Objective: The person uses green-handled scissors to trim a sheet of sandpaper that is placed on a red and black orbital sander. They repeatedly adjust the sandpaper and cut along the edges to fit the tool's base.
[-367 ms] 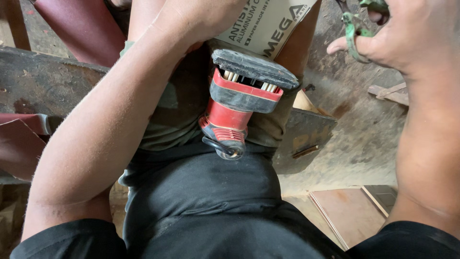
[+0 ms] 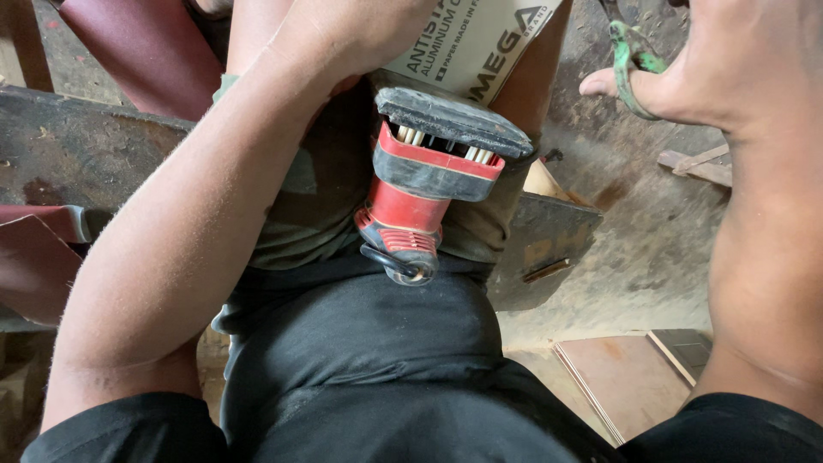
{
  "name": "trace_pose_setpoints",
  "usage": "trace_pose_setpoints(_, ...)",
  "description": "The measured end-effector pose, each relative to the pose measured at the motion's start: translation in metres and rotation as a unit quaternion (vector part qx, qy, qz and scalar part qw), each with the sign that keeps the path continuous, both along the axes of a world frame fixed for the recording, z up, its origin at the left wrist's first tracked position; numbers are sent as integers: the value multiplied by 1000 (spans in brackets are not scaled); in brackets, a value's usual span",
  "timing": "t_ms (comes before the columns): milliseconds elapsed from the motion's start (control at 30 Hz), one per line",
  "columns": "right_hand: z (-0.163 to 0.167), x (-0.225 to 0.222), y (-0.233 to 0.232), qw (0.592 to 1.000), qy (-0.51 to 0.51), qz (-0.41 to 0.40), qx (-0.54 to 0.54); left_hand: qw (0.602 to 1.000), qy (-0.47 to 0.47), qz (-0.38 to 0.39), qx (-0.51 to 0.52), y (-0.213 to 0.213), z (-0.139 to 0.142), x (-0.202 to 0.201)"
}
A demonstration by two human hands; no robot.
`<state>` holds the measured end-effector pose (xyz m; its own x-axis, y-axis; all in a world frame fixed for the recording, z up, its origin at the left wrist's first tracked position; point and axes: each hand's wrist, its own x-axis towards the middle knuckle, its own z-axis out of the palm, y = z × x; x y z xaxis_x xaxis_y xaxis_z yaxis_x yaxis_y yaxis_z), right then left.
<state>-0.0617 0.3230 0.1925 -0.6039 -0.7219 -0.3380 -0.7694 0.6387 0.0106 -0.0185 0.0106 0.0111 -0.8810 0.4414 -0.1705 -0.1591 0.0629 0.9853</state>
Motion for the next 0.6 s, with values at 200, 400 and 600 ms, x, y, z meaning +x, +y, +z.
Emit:
trace_pose_setpoints(200,0,-2,-4,999,-18,-41,7,991,-94,16,97,-5,-4,2)
trace_pose_setpoints(400,0,-1,-5,1000,15,11,-10,998,-56,4,29,-3,2,-3)
trace_pose_setpoints(600,-2,-2,-3,1000,8,-12,0,997,-64,9,42,-7,4,-2)
